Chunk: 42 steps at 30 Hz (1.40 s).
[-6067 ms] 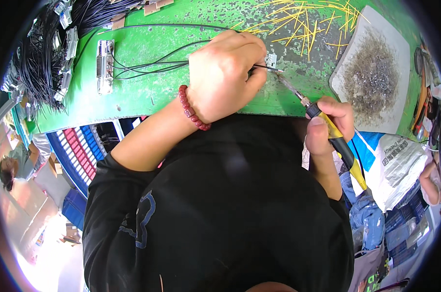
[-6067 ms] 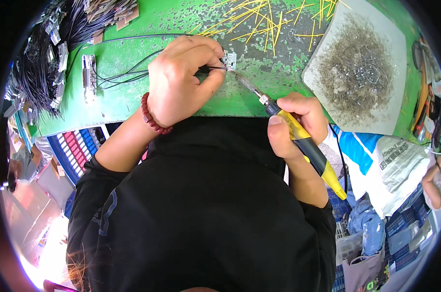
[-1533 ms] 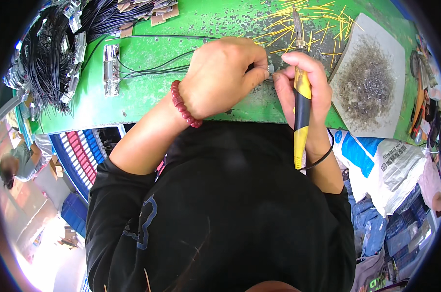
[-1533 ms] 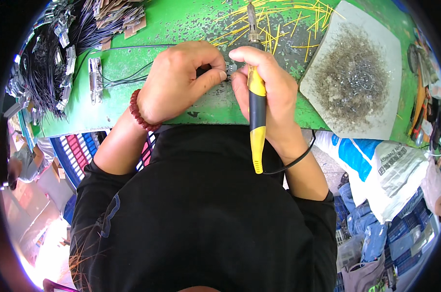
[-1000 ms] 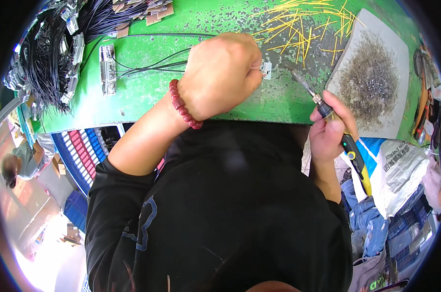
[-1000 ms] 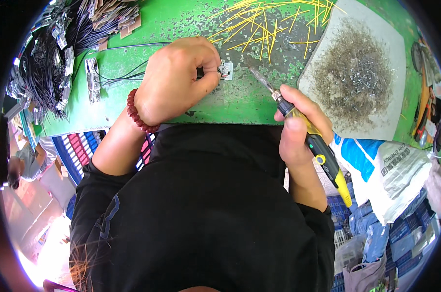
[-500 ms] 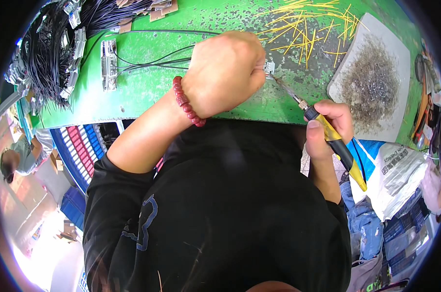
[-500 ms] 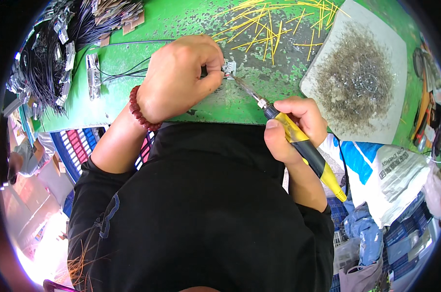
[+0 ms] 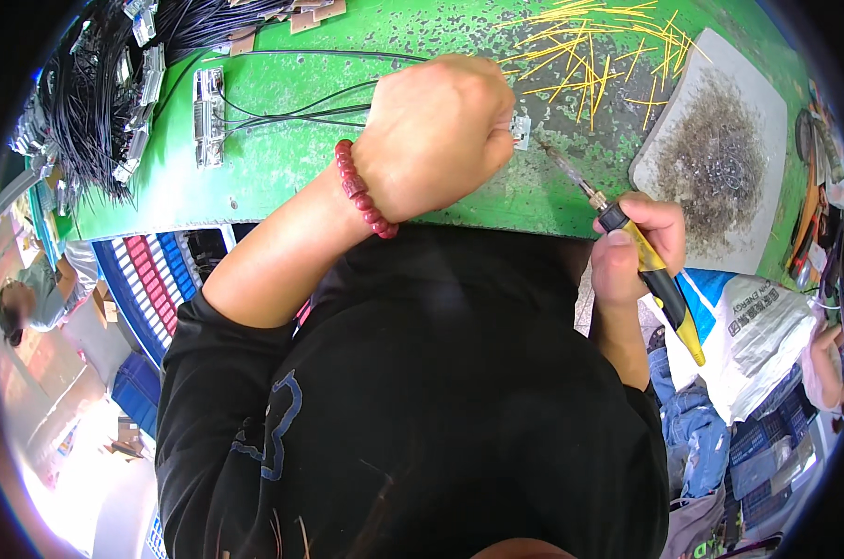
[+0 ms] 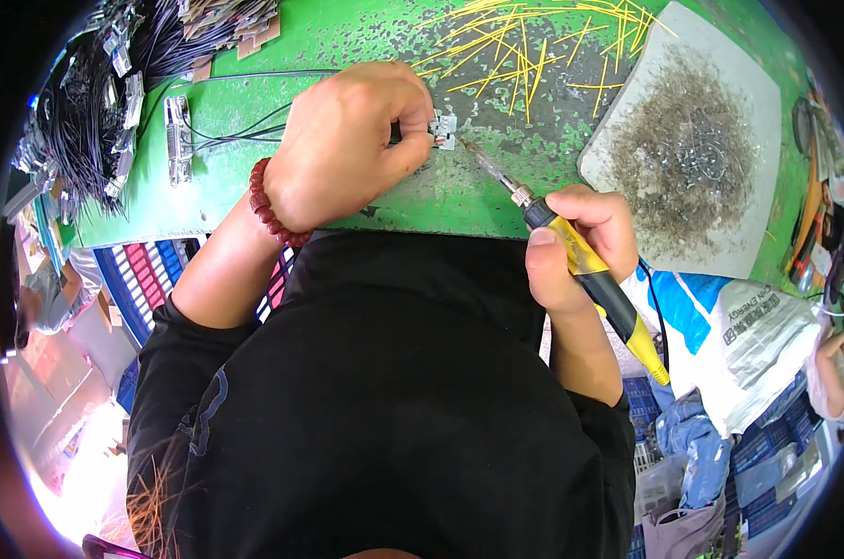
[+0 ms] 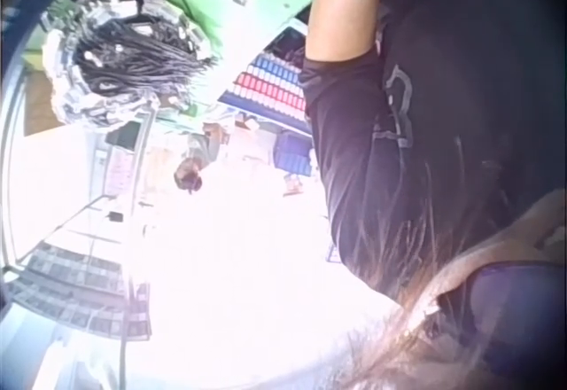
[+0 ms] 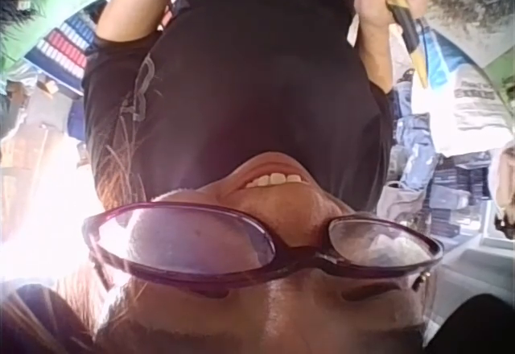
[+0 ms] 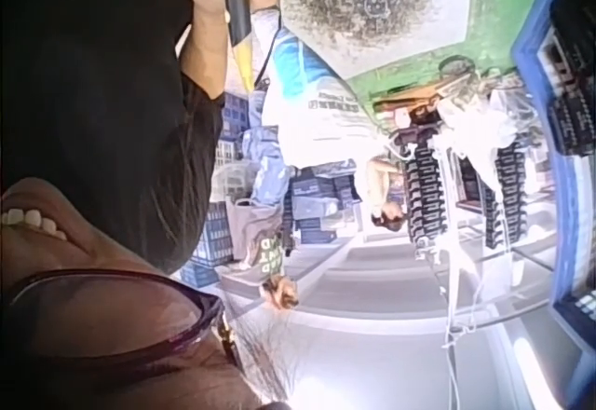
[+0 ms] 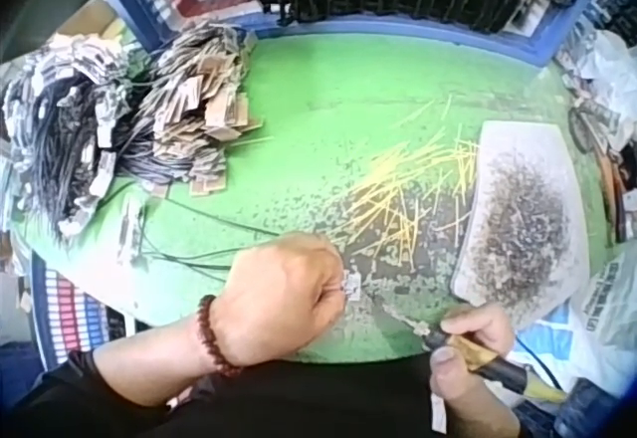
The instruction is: Soldering electrical wires to a small electronic circuit board for assembly.
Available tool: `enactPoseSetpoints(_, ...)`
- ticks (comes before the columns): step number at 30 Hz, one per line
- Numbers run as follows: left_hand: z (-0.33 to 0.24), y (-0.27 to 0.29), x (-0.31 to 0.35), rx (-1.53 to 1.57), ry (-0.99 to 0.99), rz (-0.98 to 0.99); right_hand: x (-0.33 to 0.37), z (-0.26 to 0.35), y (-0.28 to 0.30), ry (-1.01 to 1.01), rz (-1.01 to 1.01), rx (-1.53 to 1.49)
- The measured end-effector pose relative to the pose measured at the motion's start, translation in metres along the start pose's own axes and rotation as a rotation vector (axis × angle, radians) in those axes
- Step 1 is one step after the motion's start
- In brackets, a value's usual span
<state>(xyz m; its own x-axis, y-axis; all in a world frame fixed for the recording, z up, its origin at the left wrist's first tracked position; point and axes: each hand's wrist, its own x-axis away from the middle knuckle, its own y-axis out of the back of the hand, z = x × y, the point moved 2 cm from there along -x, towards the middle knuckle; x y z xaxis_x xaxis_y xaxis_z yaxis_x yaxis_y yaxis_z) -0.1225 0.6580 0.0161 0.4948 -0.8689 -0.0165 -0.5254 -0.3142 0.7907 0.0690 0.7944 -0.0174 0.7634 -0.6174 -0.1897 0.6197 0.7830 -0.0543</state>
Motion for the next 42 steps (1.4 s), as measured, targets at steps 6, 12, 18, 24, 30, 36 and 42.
enactPoseSetpoints(6,0.000,0.000,0.000,-0.008,-0.001,-0.005,-0.001,0.000,0.000,0.029,0.006,0.006)
enactPoseSetpoints(12,0.001,0.000,0.000,0.011,-0.009,-0.008,-0.001,0.000,-0.001,0.024,0.021,-0.004)
enactPoseSetpoints(18,0.002,0.002,-0.002,0.020,-0.017,0.037,-0.001,0.000,-0.001,0.002,-0.017,0.025)
enactPoseSetpoints(24,-0.002,0.008,-0.011,-0.132,-0.017,0.204,-0.003,0.002,-0.002,-0.026,0.023,0.041)
enactPoseSetpoints(30,-0.009,0.013,-0.022,-0.307,-0.091,0.386,-0.003,0.003,-0.003,-0.051,0.033,0.047)
enactPoseSetpoints(36,-0.013,0.015,-0.026,-0.343,-0.122,0.416,-0.003,0.004,-0.002,-0.051,0.046,0.083)
enactPoseSetpoints(42,-0.012,0.016,-0.026,-0.306,-0.140,0.373,-0.003,0.003,-0.001,-0.065,0.064,0.093)
